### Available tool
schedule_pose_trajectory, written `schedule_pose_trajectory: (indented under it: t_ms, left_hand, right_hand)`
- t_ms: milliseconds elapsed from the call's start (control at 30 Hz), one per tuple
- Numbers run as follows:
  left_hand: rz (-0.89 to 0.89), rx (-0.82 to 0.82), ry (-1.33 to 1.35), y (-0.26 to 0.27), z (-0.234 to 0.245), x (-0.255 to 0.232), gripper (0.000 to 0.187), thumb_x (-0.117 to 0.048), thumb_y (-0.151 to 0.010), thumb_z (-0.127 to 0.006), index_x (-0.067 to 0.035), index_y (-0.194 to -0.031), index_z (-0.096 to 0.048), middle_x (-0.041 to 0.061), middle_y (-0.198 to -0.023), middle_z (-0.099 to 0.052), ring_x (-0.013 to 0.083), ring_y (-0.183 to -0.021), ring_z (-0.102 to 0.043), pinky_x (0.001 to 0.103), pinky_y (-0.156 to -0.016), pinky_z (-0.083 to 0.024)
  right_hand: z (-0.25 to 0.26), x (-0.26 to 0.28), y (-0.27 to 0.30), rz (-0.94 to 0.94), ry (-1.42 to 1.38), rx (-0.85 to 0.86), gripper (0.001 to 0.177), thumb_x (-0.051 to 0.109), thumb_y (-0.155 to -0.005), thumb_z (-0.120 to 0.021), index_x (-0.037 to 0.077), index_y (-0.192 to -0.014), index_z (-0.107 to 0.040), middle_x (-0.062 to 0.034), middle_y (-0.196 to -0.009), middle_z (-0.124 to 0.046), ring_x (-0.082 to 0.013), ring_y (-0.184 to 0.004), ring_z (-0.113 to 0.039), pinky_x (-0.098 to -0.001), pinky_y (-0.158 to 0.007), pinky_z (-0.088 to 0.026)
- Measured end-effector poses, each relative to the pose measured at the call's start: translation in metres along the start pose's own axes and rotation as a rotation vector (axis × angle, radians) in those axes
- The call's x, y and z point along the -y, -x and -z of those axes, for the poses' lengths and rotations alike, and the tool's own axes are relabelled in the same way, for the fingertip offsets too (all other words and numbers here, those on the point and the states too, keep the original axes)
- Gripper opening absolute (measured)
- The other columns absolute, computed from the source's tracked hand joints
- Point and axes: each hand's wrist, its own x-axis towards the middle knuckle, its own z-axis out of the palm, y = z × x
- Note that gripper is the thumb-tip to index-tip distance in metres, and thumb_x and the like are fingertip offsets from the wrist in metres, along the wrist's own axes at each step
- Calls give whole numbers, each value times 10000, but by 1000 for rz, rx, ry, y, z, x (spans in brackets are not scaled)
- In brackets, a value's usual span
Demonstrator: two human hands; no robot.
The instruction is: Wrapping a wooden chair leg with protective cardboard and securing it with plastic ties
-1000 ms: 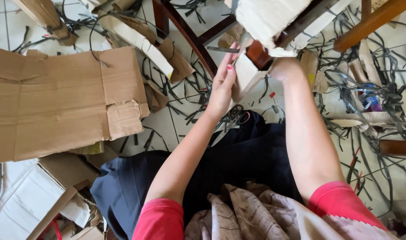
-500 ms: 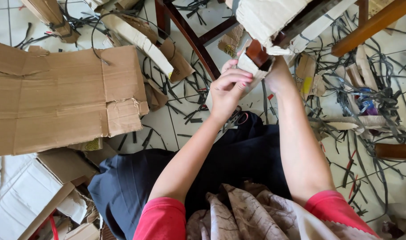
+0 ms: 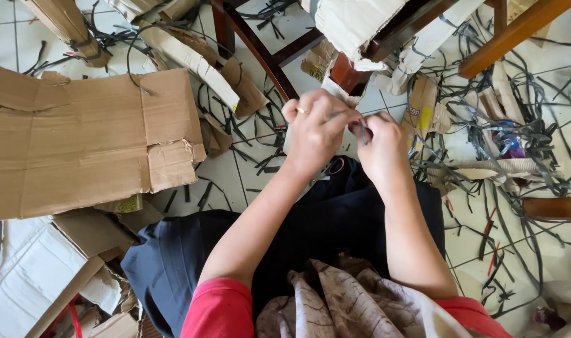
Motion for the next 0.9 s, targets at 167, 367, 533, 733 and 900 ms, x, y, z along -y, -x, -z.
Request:
schedule_pose_trajectory:
  t_ms: [167, 367, 533, 733, 900]
  left_hand:
    - [-87, 44, -29, -2, 5, 3, 148, -164, -995, -610, -233, -880, -673, -83, -969, -652, 143, -980, -605, 316, -819, -372]
    - [16, 57, 145, 14, 1, 14, 114, -252, -1005, -644, -189, -921, -690, -50, -758, -656, 152, -816, -649, 285, -800, -458]
    - [-38, 199, 467, -4, 18, 24, 154, -81, -992, -619, -80, -865, -706, 55, -777, -661, 276, -779, -604, 354, -762, -478]
    - [-6, 439, 662, -1, 30, 32, 148, -152, -908, -725, -8, -871, -714, 145, -895, -699, 347, -896, -644, 465, -823, -524]
    - [153, 275, 639, 14, 15, 31, 220, -221, -1026, -609, -82, -897, -719, 71, -837, -701, 304, -845, -676, 416, -781, -558]
  right_hand:
    - [29, 25, 10, 43, -53, 78, 129, 118, -968, -728, 37, -869, -712, -130, -845, -652, -422, -859, -679, -488, -729, -551]
    - [32, 39, 16, 290, -39, 2, 149, 125, -1043, -663, 49, -922, -704, -67, -897, -638, -308, -953, -664, -433, -903, -496]
    - [28, 37, 8, 290, -163, -45, 219, 150, -1099, -580, 71, -923, -684, -33, -922, -647, -280, -967, -667, -419, -944, -474]
    - [19, 46, -4, 236, -396, -131, 219, 67, -1114, -574, 22, -917, -660, -86, -897, -636, -314, -879, -666, -418, -861, -524]
    - [41, 14, 3, 98, -377, -50, 288, 91, -1100, -705, 31, -820, -674, -83, -788, -622, -243, -790, -620, -376, -805, -475]
